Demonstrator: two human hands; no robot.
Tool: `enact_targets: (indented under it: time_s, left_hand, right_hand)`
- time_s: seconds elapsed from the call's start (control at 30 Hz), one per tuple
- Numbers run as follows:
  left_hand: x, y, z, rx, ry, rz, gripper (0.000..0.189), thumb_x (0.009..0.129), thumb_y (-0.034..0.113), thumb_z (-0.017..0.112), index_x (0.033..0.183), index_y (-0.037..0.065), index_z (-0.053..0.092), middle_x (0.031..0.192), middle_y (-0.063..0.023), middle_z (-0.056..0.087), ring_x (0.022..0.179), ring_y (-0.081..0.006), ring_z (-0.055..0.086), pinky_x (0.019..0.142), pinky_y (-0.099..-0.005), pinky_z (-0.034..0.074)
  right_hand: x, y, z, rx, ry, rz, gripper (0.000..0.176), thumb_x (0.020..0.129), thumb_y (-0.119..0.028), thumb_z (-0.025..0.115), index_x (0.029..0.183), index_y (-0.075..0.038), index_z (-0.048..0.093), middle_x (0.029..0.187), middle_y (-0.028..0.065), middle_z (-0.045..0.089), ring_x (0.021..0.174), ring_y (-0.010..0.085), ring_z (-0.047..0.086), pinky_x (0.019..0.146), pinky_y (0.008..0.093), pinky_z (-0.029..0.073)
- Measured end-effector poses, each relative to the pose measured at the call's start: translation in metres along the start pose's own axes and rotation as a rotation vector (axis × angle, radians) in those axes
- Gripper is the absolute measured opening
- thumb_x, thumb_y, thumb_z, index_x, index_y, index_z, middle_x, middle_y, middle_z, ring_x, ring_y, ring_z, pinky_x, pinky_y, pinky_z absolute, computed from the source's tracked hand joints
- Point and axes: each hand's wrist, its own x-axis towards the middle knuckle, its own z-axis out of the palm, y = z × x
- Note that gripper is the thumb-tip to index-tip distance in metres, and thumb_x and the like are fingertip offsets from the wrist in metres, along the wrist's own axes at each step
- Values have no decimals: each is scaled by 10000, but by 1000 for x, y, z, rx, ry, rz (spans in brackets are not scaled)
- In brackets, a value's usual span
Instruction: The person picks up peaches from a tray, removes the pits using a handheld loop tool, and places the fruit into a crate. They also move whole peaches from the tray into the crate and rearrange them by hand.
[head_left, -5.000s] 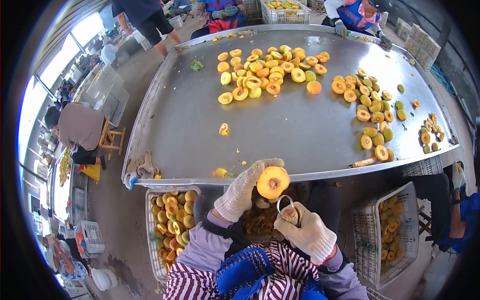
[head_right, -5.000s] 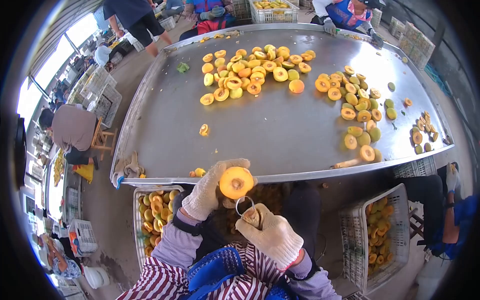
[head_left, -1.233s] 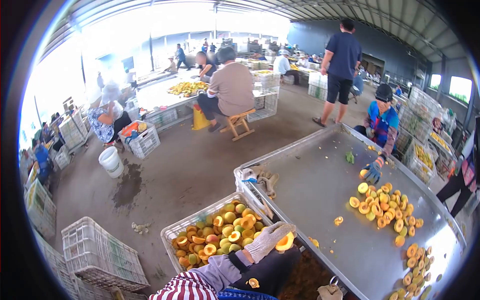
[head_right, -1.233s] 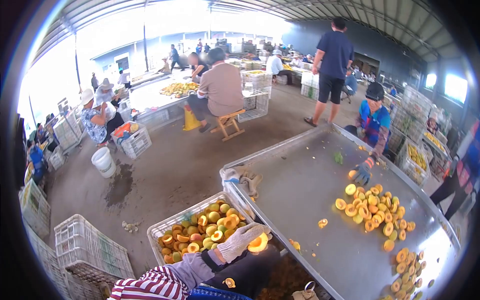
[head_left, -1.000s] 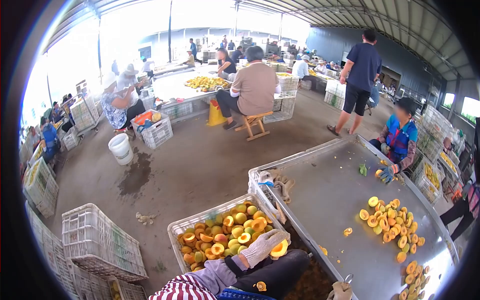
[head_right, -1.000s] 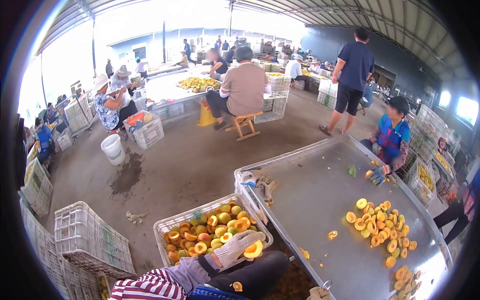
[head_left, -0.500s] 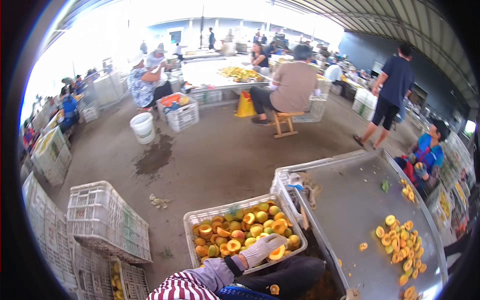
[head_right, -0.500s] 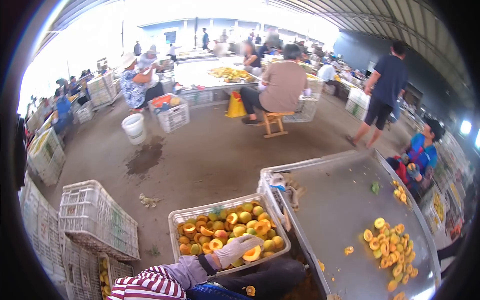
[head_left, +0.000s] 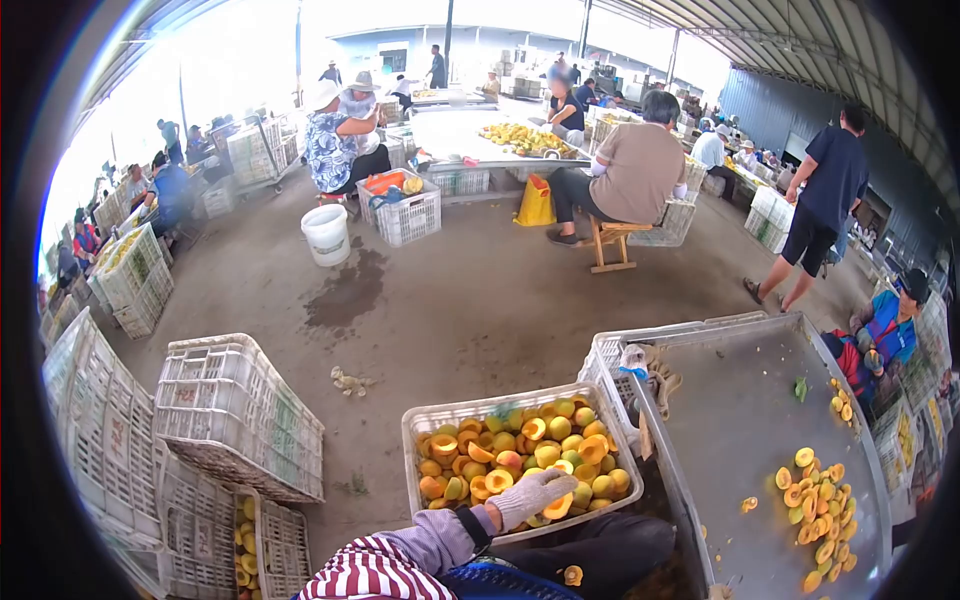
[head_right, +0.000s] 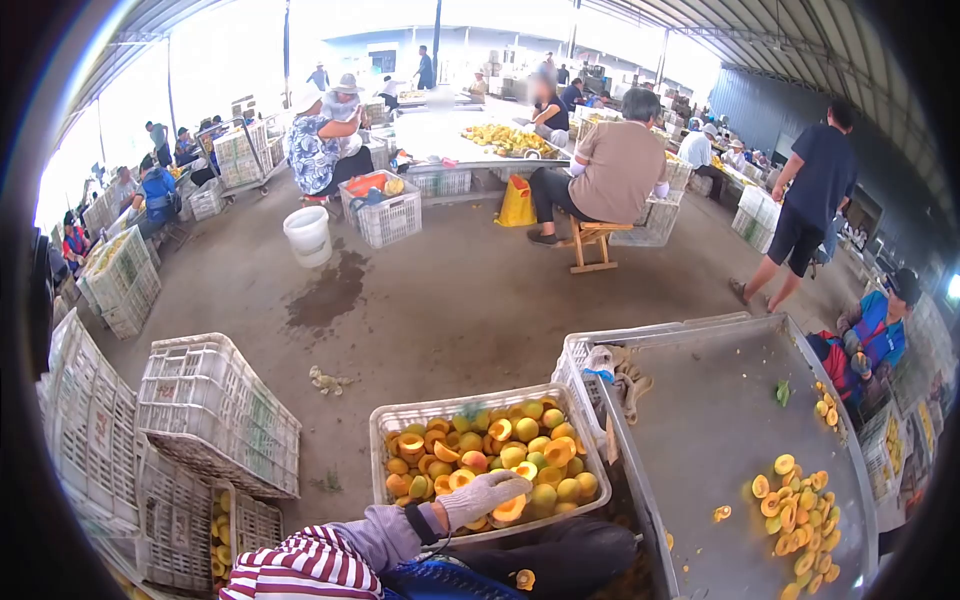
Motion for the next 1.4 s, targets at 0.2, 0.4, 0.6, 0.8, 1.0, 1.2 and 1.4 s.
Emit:
enact_targets:
  time_s: [0.2,0.4,0.6,0.8,1.0,1.2,1.4]
  left_hand:
    - [-27,15,-29,19,16,-141,529,980,491,579,1295,69,622,1099,-79,673,979,-177,644,805,-307,526]
    - [-29,-25,-64,218,90,-62,449,984,439,576,1258,90,645,1150,-113,677,1066,-215,638,899,-323,521]
    - [-33,-44,-120,583,350,-164,355,947,394,594,1121,98,685,1038,-190,705,981,-337,690,843,-421,555]
    - [-24,-29,-142,1094,468,-219,408,887,470,606,1106,140,705,1007,-158,722,922,-362,705,818,-466,551]
    - [25,-3,-92,1519,-22,-24,400,858,394,649,1189,170,670,1242,-98,642,1201,-300,582,988,-454,473]
    - [91,-72,31,1135,-88,657,421,861,358,645,1261,226,632,1390,-85,565,1313,-321,502,1149,-467,330]
    - [105,-81,-13,1654,-36,226,634,881,424,640,1469,300,437,1614,-84,308,1526,-303,214,1207,-581,168]
  right_hand:
    - [-1,-1,1,41,-6,-8,221,928,-281,689,1101,-167,612,562,-23,440,382,85,375,330,252,287]
    - [68,26,-11,38,17,7,172,903,-273,668,998,-149,594,554,-11,455,373,107,408,317,255,291]
    - [55,31,-18,15,27,22,244,931,-315,660,1012,-109,557,506,12,462,291,141,393,257,277,294]
    - [76,47,-30,19,6,-10,295,931,-332,668,1011,-66,567,473,30,463,272,162,385,253,284,296]
    - [76,46,-32,29,38,-3,336,925,-343,681,996,-36,565,470,38,462,272,160,383,251,288,307]
    - [66,35,-27,32,77,55,346,930,-341,668,1023,-22,573,469,39,451,277,163,387,255,281,315]
    - [65,32,-29,11,73,62,326,935,-326,640,1027,-17,587,471,37,442,281,155,365,256,271,313]
